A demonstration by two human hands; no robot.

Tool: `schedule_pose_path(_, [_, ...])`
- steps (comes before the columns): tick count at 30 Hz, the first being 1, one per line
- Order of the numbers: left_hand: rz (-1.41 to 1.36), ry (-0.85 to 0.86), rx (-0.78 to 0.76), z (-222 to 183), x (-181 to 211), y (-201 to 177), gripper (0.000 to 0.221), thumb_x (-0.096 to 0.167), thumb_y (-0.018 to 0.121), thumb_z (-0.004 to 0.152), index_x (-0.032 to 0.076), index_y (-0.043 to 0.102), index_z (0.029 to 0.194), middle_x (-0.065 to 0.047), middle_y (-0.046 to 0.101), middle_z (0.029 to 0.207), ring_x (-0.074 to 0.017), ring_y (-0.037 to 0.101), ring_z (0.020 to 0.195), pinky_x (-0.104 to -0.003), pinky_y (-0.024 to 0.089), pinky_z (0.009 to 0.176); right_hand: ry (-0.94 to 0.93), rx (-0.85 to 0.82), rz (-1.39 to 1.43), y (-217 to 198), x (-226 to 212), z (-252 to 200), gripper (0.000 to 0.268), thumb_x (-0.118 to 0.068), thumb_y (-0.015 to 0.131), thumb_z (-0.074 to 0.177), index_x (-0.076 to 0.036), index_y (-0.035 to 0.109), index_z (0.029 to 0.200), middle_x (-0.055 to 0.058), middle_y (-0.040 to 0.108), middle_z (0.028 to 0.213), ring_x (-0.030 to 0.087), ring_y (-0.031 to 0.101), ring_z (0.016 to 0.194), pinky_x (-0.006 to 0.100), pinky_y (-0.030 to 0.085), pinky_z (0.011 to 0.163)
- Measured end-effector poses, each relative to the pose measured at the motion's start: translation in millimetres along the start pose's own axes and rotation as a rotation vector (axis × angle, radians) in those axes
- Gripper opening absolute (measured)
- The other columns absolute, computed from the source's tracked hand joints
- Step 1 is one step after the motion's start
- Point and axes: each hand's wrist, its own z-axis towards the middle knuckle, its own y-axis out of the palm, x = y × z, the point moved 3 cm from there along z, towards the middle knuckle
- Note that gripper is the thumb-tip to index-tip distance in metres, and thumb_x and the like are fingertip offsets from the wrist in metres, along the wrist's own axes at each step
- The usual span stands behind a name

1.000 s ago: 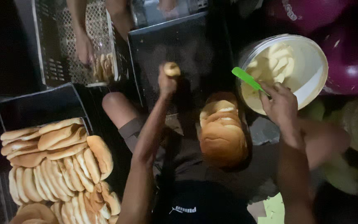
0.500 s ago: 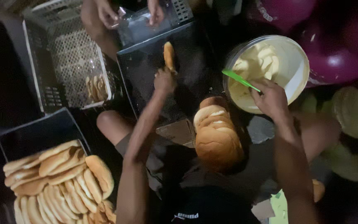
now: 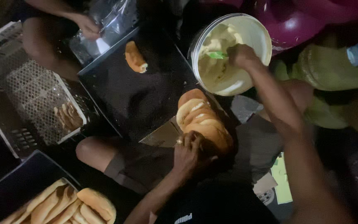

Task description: The person spreads a yellow cream onto halved bread rolls using a spatula and stacks the prepared rolls.

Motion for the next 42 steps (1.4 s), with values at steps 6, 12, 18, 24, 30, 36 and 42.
schedule_pose_path(6, [0.542,0.139,0.036,3,28,37,0.061,0.017,0.06,0.095,0.009,0.046,0.154,-0.025,0.039,0.159,-0.0447,0.034,0.148,-0.07,0.031,0.115,-0.15,-0.038,-0.151,84,-8,67,0.028,-0.031,0.081,0.081,-0.012,0.082,0.101,0.018,0.079,0.105,0.033,0.075,0.1,0.047,0.058,0.088])
schedule_pose_path(12, [0.563,0.17,0.108,33,20,41,0.064,0.032,0.067,0.101,0.02,0.043,0.159,-0.02,0.029,0.168,-0.0405,0.024,0.156,-0.071,0.023,0.119,-0.151,-0.329,0.008,113,-18,62,0.026,-0.03,0.073,0.088,-0.011,0.084,0.101,0.014,0.081,0.1,0.027,0.075,0.09,0.045,0.058,0.083])
schedule_pose_path(18, [-0.449,-0.379,-0.253,51,-70,-23,0.055,0.026,0.081,0.079,0.011,0.061,0.128,-0.012,0.07,0.121,-0.0289,0.067,0.113,-0.048,0.057,0.096,-0.038,-0.478,0.139,4,1,10,0.024,-0.024,0.07,0.089,-0.011,0.083,0.105,0.012,0.081,0.097,0.024,0.073,0.081,0.044,0.057,0.077])
schedule_pose_path(24, [-1.43,-0.6,0.176,82,-194,-11,0.075,0.067,0.032,0.105,0.004,0.054,0.14,-0.02,0.066,0.124,-0.0306,0.069,0.109,-0.048,0.061,0.091,-0.352,-0.154,0.131,-83,-61,-85,0.028,-0.025,0.069,0.094,-0.019,0.078,0.119,0.013,0.078,0.102,0.026,0.071,0.077,0.041,0.058,0.076])
schedule_pose_path(30, [-1.764,-0.566,0.012,86,-178,-5,0.085,0.076,0.022,0.095,0.01,0.052,0.141,-0.018,0.064,0.129,-0.0317,0.068,0.113,-0.05,0.06,0.097,-0.512,-0.014,0.328,-45,-180,-122,0.034,-0.038,0.061,0.102,-0.025,0.069,0.133,0.007,0.066,0.095,0.02,0.061,0.078,0.038,0.054,0.066])
schedule_pose_path(36, [-1.336,-0.851,0.418,68,-207,-7,0.078,0.061,0.055,0.101,-0.008,0.06,0.136,-0.021,0.068,0.123,-0.0304,0.068,0.11,-0.042,0.057,0.096,-0.342,-0.029,0.132,-30,-223,-126,0.037,-0.043,0.056,0.107,-0.016,0.065,0.131,0.005,0.058,0.09,0.02,0.054,0.075,0.036,0.05,0.062])
schedule_pose_path(42, [-1.454,-0.782,0.298,67,-208,7,0.066,0.05,0.059,0.097,-0.001,0.054,0.139,-0.013,0.069,0.122,-0.0253,0.069,0.112,-0.037,0.058,0.096,-0.656,0.342,-0.251,-43,-223,-154,0.05,-0.006,0.06,0.099,-0.015,0.056,0.149,0.007,0.056,0.084,0.02,0.055,0.07,0.032,0.051,0.049])
